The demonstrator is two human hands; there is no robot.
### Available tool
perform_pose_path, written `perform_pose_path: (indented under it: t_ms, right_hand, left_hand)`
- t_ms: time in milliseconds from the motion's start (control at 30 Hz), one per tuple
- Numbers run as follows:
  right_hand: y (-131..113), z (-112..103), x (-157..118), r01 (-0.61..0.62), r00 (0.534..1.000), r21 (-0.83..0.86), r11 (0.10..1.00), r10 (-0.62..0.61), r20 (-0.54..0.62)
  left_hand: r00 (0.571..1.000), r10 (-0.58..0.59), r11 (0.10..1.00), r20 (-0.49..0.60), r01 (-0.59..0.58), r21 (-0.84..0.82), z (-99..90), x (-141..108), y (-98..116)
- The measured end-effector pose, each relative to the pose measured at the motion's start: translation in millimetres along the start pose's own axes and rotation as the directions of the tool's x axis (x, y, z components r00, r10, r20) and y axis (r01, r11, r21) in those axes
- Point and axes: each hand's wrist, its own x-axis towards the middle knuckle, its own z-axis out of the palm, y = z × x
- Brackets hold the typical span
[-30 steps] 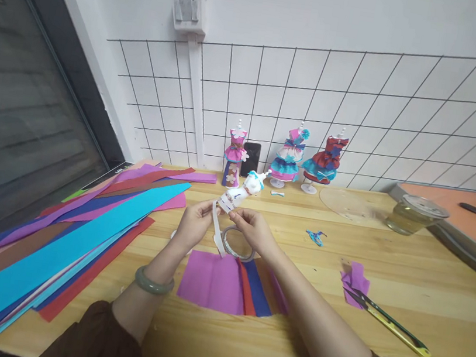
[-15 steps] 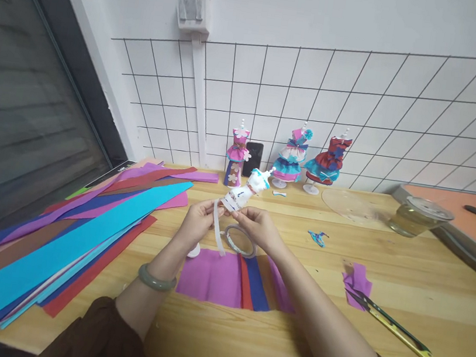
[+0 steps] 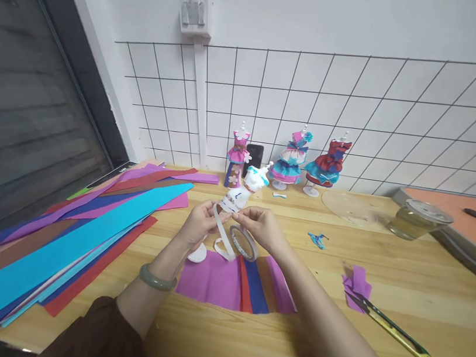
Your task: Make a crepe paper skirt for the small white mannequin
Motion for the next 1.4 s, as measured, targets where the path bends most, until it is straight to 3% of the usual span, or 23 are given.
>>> perform_pose_path:
  t_ms: [167, 433, 633, 967, 1400]
  right_hand:
    - [-5.5, 5.3, -2.8, -0.013, 1.0, 0.03, 0.999, 0.013, 0.003]
    - [-16.2, -0.1, -6.2, 0.011, 0.997, 0.018, 1.0, -0.013, 0.073]
    - [-17.0, -0.2, -7.9, 0.085, 0.995, 0.023, 0.996, -0.086, 0.05]
    - [-24.2, -4.7, -12.4, 0.25, 0.968, -0.227, 0.941, -0.237, 0.082]
    - [-17.9, 1.4, -10.4, 0.172, 0.983, -0.294, 0.94, -0.183, -0.01]
  left_hand:
    - [0.997, 0.064, 0.998, -0.042, -0.065, -0.008, 2.3, -0.1, 1.0]
    - [0.997, -0.004, 0.995, 0.073, 0.012, -0.1, 0.7, -6.0, 14.9]
    - [0.996, -0.044, 0.992, 0.076, 0.053, -0.117, -1.3, -3.8, 10.8]
    - [0.979, -0.112, 0.966, 0.17, 0.147, -0.21, -1.7, -4.8, 9.5]
    - [0.995, -0.065, 0.983, 0.077, 0.077, -0.166, 10.2, -4.8, 9.1]
